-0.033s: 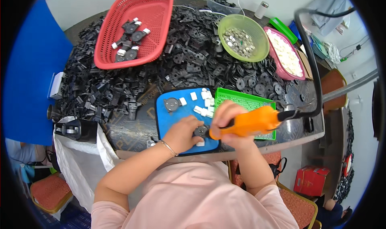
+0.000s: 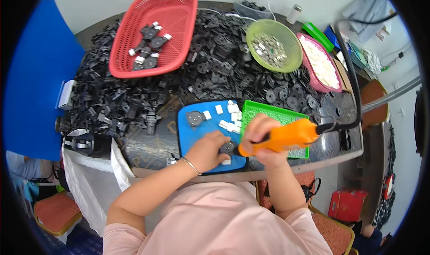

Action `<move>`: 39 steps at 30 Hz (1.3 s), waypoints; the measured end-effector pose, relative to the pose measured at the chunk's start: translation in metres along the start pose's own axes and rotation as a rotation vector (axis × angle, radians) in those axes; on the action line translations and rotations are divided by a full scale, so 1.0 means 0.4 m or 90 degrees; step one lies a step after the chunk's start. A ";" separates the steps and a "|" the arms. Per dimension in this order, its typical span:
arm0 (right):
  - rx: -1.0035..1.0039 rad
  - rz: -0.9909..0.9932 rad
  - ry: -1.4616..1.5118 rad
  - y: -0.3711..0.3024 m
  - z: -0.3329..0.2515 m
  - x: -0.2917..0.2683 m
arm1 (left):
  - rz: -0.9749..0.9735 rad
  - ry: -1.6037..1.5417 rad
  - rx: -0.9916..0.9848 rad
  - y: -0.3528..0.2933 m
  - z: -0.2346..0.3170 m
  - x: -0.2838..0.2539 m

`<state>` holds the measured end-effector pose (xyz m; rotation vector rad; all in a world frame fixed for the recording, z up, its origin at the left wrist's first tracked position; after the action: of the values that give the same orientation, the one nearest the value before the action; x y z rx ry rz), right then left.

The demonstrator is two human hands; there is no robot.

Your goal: Assembling plastic toy components using an electric screwdriver at a factory workbench.

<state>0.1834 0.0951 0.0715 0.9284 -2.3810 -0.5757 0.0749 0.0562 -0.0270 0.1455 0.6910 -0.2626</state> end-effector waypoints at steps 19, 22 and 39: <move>-0.136 0.053 0.107 0.049 -0.116 -0.017 | -0.007 0.208 0.001 0.031 0.104 -0.164; -0.146 0.082 0.107 0.044 -0.114 -0.033 | -0.058 0.185 -0.009 0.023 0.085 -0.108; -0.158 0.178 0.048 -0.051 -0.216 -0.164 | 0.465 0.192 0.162 0.051 0.135 -0.449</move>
<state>0.2864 0.1110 0.1072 0.4905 -2.2552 -0.6915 -0.0191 0.0981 0.1312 0.6735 0.8539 0.3841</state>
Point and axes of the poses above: each hand's wrist, its own y-axis towards the middle knuckle, its own x-axis out of the palm, z = x × y, the point moved 8 cm from there along y, towards the middle knuckle, and after that the axes turned 1 degree about -x, right-handed, at the moved point
